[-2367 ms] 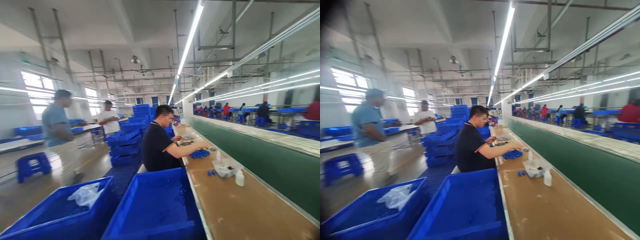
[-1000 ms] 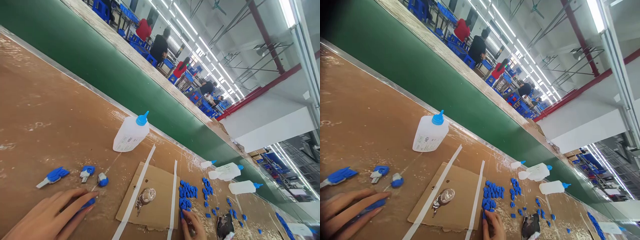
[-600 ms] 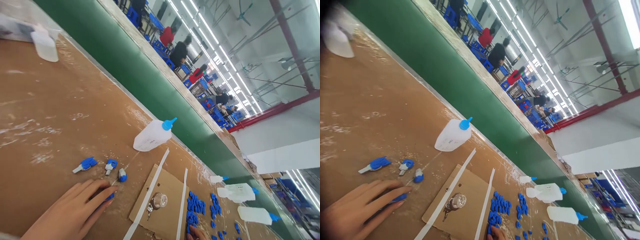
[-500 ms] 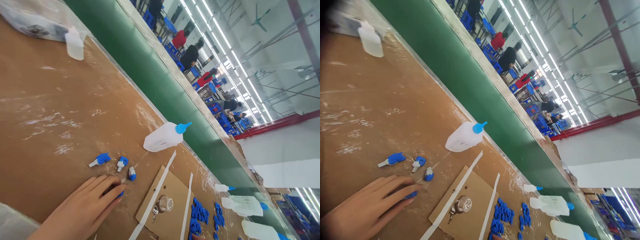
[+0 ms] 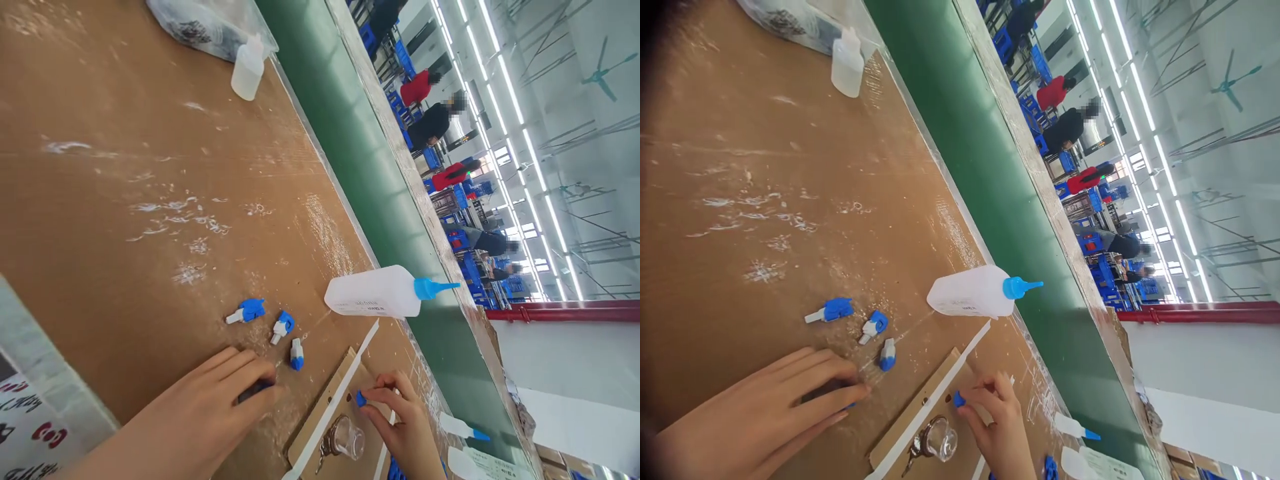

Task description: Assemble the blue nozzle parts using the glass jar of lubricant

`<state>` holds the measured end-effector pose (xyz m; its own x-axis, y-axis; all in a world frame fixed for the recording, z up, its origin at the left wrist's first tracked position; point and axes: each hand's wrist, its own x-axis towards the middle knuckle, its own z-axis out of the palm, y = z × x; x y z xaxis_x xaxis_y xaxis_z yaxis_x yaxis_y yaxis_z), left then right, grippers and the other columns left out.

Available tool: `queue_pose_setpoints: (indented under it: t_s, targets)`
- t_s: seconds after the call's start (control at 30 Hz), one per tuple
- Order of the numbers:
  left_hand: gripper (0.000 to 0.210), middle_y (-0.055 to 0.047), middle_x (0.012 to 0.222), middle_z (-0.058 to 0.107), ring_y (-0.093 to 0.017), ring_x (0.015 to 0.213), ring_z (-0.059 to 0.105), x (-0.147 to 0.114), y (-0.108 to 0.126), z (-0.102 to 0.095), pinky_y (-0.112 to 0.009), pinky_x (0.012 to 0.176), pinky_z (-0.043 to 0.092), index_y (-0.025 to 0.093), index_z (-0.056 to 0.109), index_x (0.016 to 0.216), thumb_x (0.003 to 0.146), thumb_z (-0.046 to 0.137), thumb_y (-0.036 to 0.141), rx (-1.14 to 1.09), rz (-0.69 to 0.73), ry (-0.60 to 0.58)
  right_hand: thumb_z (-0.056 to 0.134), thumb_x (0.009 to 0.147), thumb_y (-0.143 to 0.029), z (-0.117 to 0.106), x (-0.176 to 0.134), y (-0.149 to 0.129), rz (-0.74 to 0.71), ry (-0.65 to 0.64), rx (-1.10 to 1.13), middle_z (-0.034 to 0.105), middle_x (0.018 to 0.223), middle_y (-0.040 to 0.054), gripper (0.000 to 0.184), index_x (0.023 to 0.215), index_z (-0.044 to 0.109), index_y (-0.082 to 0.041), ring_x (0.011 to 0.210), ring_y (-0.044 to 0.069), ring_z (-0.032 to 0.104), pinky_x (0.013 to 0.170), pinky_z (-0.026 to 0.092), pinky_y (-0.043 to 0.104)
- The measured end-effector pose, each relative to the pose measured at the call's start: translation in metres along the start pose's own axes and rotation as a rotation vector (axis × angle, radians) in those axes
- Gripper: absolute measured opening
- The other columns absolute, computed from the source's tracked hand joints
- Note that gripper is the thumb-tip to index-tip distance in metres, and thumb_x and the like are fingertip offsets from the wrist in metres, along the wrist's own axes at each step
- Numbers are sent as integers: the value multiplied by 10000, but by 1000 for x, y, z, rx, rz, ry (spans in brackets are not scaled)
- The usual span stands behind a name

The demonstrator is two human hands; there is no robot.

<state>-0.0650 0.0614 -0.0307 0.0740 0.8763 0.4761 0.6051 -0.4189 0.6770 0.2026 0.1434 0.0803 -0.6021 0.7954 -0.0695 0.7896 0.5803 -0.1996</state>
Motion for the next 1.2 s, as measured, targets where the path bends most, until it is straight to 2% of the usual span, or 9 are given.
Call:
queue_pose_setpoints:
  t_s: [0.07, 0.17, 0.4, 0.5, 0.6, 0.7, 0.8, 0.93, 1.2]
  targets:
    - [338, 52, 828, 693, -136, 710, 632, 2, 1, 0, -246, 729, 455, 273, 651, 824, 742, 460, 6, -15, 16, 9, 597, 900, -383, 1, 8, 0, -44, -76, -5, 620, 785, 34, 222, 827, 761, -253, 718, 156, 648, 636, 554, 238]
    - [380, 41, 828, 701, -142, 710, 630, 5, 0, -1, -253, 728, 448, 264, 659, 813, 752, 415, -21, -29, 18, 41, 578, 914, -381, 4, 11, 2, -77, -123, -11, 606, 776, 30, 241, 835, 760, -244, 716, 151, 630, 633, 544, 239]
    - [376, 56, 822, 716, -144, 701, 621, 5, 0, 3, -269, 747, 431, 269, 676, 825, 677, 488, -22, -46, 21, 85, 582, 915, -366, 8, 10, 3, -116, -99, -2, 591, 770, 26, 228, 823, 739, -228, 711, 152, 614, 623, 534, 250]
    - [381, 46, 847, 718, -157, 732, 629, 4, 0, 2, -286, 756, 441, 263, 683, 848, 646, 521, -17, -18, 23, 22, 584, 913, -370, 10, 11, 4, -116, -87, -4, 583, 771, 25, 230, 814, 737, -230, 703, 153, 608, 609, 530, 257]
    - [379, 40, 877, 729, -168, 758, 638, 3, 2, -1, -291, 770, 452, 272, 697, 884, 650, 567, 3, -48, -43, -48, 579, 912, -394, 10, 13, 8, -127, -87, 5, 583, 781, 30, 251, 796, 731, -230, 706, 158, 613, 609, 533, 265]
    - [356, 33, 922, 746, -187, 805, 647, 3, 4, -2, -308, 813, 451, 272, 710, 940, 671, 617, 58, -66, -75, -70, 575, 911, -417, 8, 14, 7, -137, -64, 6, 581, 793, 29, 250, 803, 717, -240, 715, 159, 625, 612, 534, 262]
    - [332, 10, 992, 750, -217, 897, 640, 2, 6, -1, -339, 881, 426, 262, 711, 1016, 714, 645, 142, -62, -64, -89, 592, 907, -395, 4, 17, -4, -150, -17, 39, 549, 808, 16, 196, 829, 693, -247, 708, 145, 623, 614, 525, 250]
    - [348, -10, 1077, 733, -234, 982, 619, 0, 6, -2, -370, 945, 387, 258, 675, 1127, 789, 614, 202, -67, -85, -144, 614, 901, -338, 1, 23, -26, -210, -75, 31, 543, 808, 15, 134, 843, 666, -229, 704, 141, 601, 612, 513, 245]
    - [303, -9, 1025, 748, -237, 907, 635, 3, 6, -6, -366, 852, 426, 222, 706, 1030, 739, 641, 175, -7, -41, -187, 641, 874, -360, 11, 29, -31, -188, -122, -48, 551, 772, 24, 162, 790, 688, -230, 694, 169, 571, 593, 487, 264]
